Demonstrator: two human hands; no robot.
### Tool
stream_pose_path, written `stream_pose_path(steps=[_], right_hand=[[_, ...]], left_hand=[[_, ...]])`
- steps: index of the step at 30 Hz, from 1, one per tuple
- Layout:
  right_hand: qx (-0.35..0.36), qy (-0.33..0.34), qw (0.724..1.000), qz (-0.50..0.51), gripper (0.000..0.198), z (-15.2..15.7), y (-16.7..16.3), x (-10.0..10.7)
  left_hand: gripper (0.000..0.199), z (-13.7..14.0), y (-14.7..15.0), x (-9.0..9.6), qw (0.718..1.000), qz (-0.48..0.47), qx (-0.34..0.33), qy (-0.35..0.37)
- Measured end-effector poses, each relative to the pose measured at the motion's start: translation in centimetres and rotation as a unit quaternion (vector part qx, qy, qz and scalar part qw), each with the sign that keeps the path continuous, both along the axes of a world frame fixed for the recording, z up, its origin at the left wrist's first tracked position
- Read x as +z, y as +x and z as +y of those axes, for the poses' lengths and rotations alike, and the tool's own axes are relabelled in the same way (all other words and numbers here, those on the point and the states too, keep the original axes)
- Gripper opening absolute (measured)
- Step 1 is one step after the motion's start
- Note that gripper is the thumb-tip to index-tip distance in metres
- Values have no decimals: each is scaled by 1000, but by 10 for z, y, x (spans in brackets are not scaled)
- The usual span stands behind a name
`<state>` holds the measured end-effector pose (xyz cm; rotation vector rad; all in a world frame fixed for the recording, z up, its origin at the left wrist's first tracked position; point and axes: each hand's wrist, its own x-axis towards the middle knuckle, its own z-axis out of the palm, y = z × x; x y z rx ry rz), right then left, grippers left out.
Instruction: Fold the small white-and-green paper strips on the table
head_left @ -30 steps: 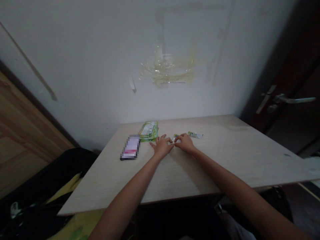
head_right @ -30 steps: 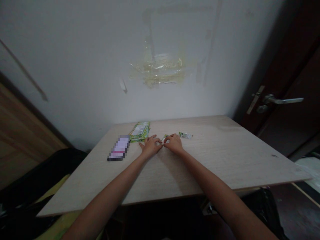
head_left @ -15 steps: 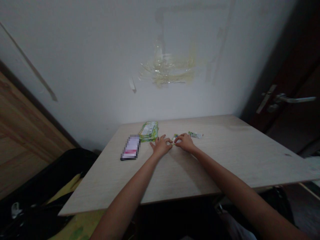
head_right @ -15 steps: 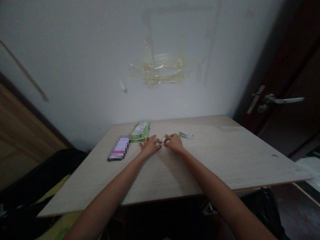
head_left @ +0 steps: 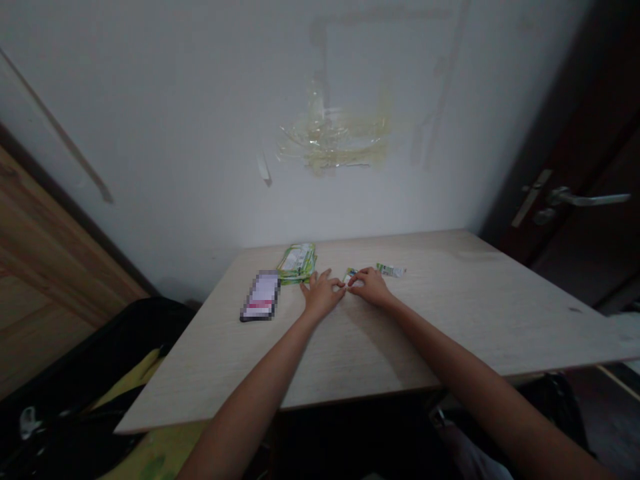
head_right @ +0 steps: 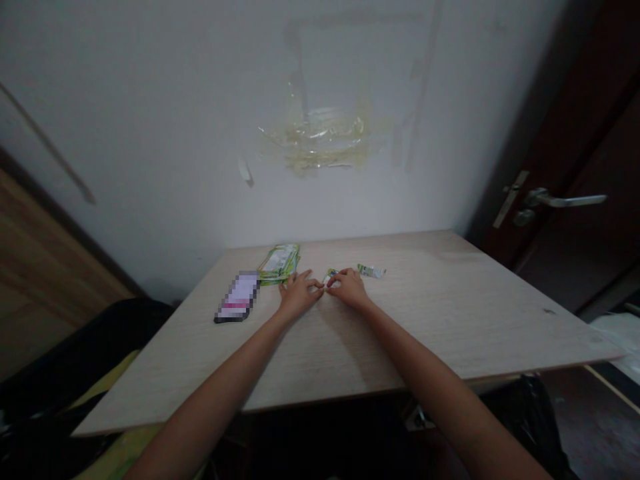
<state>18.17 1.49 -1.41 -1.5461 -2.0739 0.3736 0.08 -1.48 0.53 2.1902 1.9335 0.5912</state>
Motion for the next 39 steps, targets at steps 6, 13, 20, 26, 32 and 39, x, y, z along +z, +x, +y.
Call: stream_pose_path(steps=[6, 13, 20, 26, 32, 39], right_hand=[[-32, -10, 999, -1, 24, -2, -4, 2], [-46, -40, 998, 4, 23, 0, -7, 6], [-35, -43, 998, 1, 21, 0, -4, 6], [-33, -42, 999, 3, 22, 1, -3, 6], [-8, -20, 1000, 9, 25, 0, 2, 1], [58, 36, 998, -5, 36, -5, 20, 1]], left_hand=[[27, 1, 2, 0, 1000, -4, -7, 12], [23, 7, 2, 4, 1000, 5, -22, -10], [24, 7, 0, 3, 1000, -2, -11, -27], [24, 4, -1, 2, 1000, -22, -8, -17], [24, 0, -2, 1, 1000, -22, -17, -7], [23, -2, -3, -3, 999, -1, -28, 39]])
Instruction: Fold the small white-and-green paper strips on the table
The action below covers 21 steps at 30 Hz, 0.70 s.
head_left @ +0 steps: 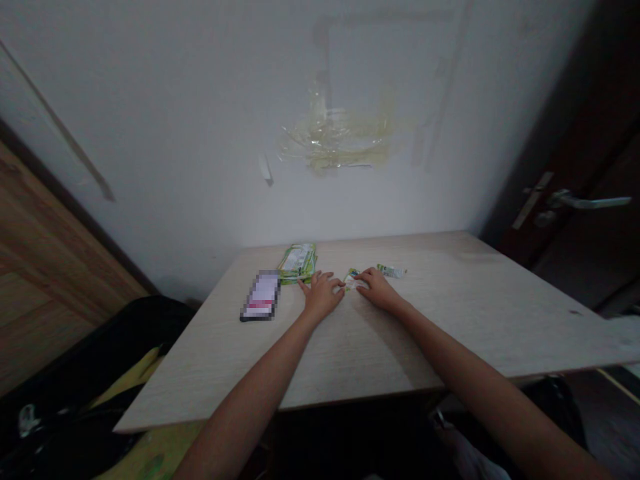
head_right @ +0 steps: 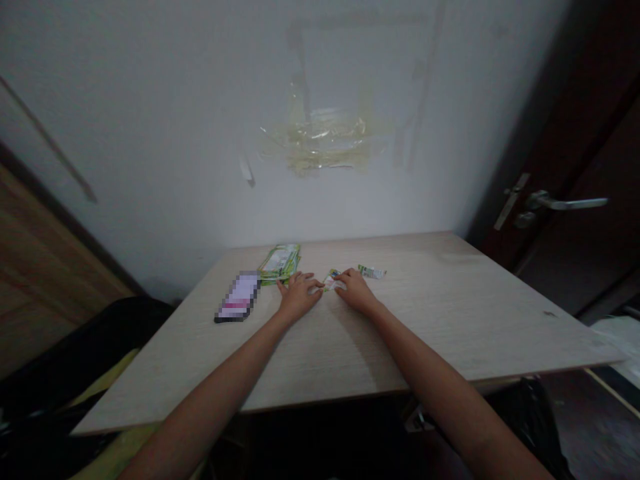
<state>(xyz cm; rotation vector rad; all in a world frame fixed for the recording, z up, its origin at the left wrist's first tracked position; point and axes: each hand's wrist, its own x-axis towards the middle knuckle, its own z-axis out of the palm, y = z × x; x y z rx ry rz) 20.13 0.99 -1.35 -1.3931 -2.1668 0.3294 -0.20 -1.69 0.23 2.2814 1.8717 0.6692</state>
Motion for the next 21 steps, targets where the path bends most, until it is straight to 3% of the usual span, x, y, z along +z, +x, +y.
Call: stream_pose_path(steps=[11, 21], right_hand=[[44, 23, 999, 18, 25, -2, 6, 6], [81, 50, 995, 16, 32, -3, 0, 1]], left_hand=[[28, 0, 1, -1, 1000, 7, 7, 19], [34, 1, 1, -4, 1000, 14, 3, 25]])
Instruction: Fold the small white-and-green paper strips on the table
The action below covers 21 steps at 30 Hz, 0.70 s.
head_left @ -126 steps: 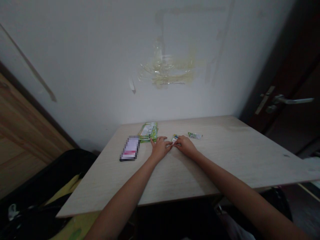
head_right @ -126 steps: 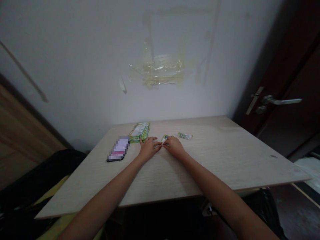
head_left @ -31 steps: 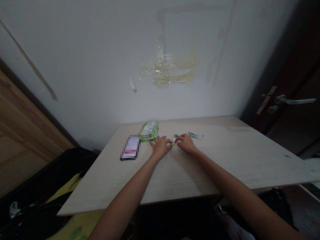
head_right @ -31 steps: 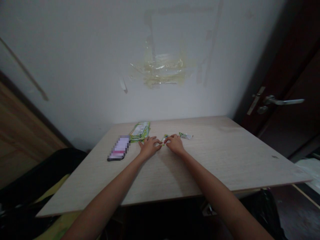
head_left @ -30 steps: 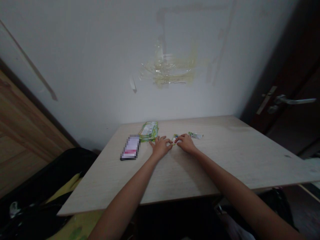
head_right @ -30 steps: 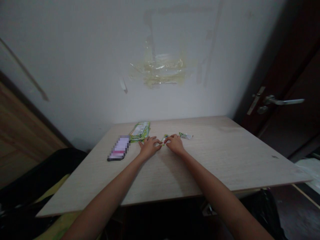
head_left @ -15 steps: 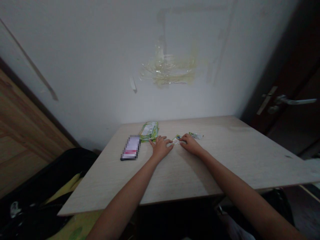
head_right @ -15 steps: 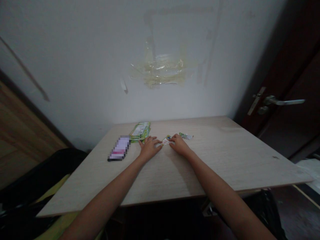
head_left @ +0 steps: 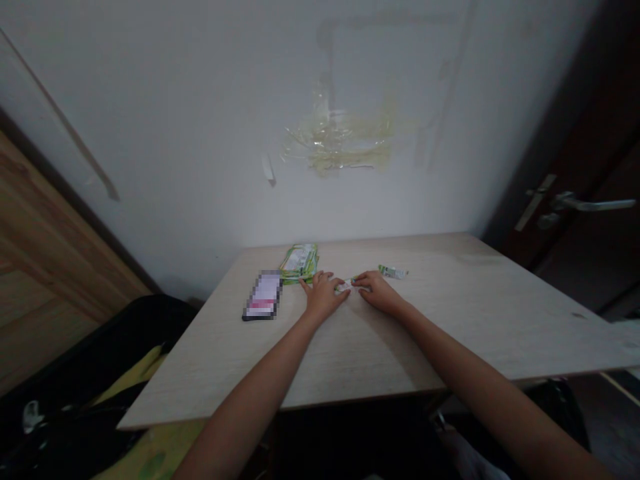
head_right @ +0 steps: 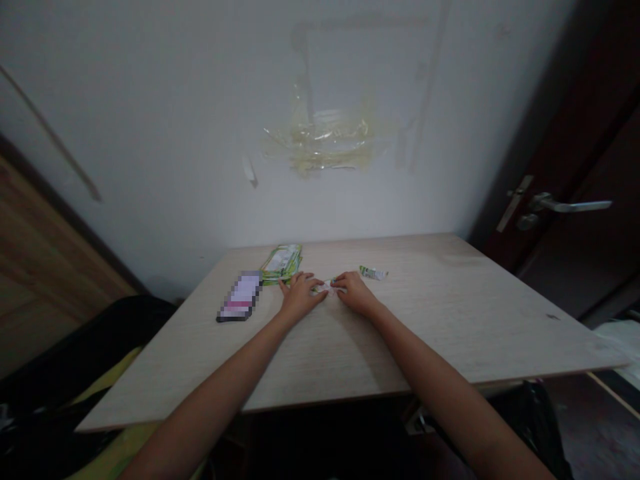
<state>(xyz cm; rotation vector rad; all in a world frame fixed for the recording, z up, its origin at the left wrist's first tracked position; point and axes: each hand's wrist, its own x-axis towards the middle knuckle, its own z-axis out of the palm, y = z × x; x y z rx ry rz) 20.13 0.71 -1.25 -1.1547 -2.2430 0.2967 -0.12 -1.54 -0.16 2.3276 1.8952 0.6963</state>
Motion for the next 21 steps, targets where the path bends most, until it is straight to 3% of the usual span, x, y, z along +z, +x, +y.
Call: stream_pose_path(steps=[6, 21], right_hand=[[18, -7, 999, 44, 35, 5, 3, -5], [5, -2, 999, 33, 26, 10, 8, -5]], left_hand=[[48, 0, 0, -1, 1000, 15, -8, 2], [33, 1, 0, 1, 999, 19, -35, -10]])
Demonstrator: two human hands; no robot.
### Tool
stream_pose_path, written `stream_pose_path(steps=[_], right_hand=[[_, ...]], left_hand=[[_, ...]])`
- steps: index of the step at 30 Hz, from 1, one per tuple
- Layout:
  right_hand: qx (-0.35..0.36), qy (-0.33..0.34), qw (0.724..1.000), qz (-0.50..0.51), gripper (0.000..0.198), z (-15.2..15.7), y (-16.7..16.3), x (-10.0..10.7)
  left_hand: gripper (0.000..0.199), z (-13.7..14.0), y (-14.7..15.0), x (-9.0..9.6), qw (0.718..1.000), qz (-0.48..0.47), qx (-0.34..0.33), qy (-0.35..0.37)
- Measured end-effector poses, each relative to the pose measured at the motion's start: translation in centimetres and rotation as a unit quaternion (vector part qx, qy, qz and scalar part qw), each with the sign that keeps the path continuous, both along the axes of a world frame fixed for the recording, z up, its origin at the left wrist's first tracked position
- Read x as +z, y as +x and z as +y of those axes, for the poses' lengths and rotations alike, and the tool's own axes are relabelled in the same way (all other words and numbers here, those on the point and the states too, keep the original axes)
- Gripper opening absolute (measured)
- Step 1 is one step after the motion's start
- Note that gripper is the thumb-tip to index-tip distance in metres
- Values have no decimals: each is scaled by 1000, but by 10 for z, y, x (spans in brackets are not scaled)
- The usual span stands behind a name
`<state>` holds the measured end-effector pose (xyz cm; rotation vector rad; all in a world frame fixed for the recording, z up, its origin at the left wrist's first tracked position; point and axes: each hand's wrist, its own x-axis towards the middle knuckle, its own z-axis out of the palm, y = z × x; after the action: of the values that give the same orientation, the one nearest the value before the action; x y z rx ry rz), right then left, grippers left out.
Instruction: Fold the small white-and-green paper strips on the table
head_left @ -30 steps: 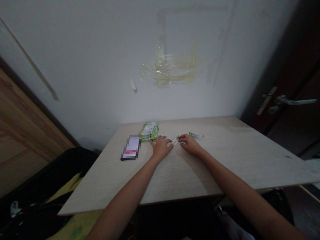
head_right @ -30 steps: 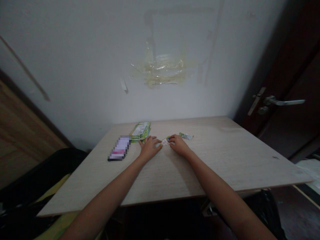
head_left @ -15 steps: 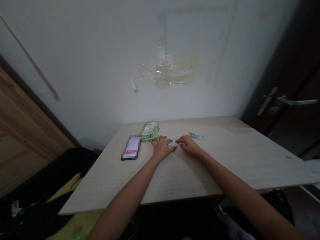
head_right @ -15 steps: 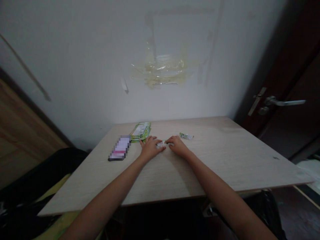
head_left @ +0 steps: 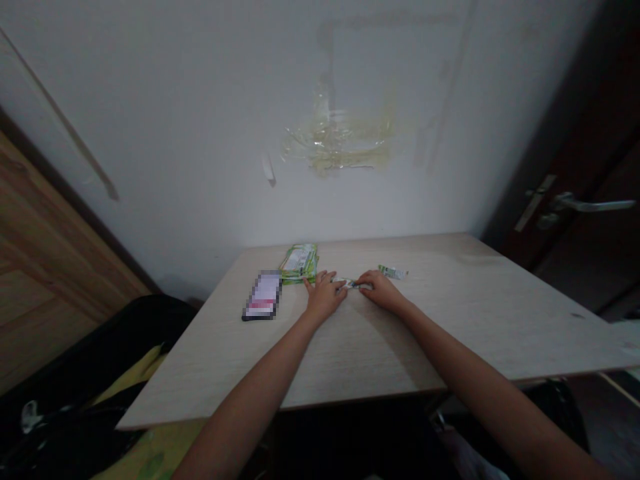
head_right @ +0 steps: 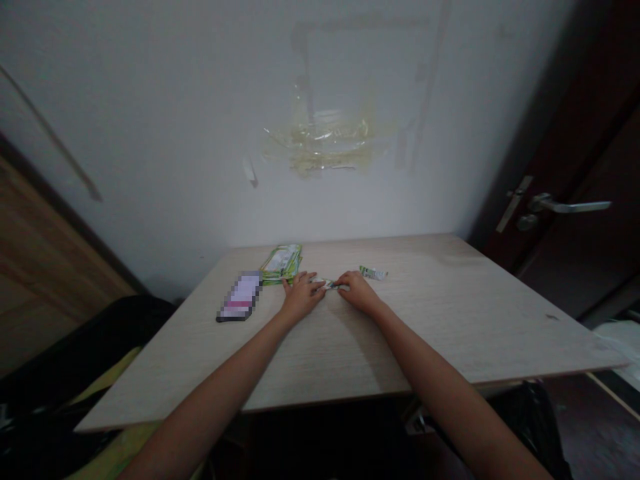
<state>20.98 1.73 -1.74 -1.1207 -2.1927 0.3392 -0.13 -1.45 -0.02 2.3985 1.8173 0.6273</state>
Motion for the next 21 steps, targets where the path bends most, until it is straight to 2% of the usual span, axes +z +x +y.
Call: stream_pose_path(steps=[7, 21], right_hand=[[-18, 7, 1000, -10, 25, -4, -3, 5], [-38, 20, 999, -17, 17, -3, -7, 3]], left_hand=[[35, 1, 0, 2, 1000, -21, 0, 19], [35, 2, -1, 0, 999, -40, 4, 34]])
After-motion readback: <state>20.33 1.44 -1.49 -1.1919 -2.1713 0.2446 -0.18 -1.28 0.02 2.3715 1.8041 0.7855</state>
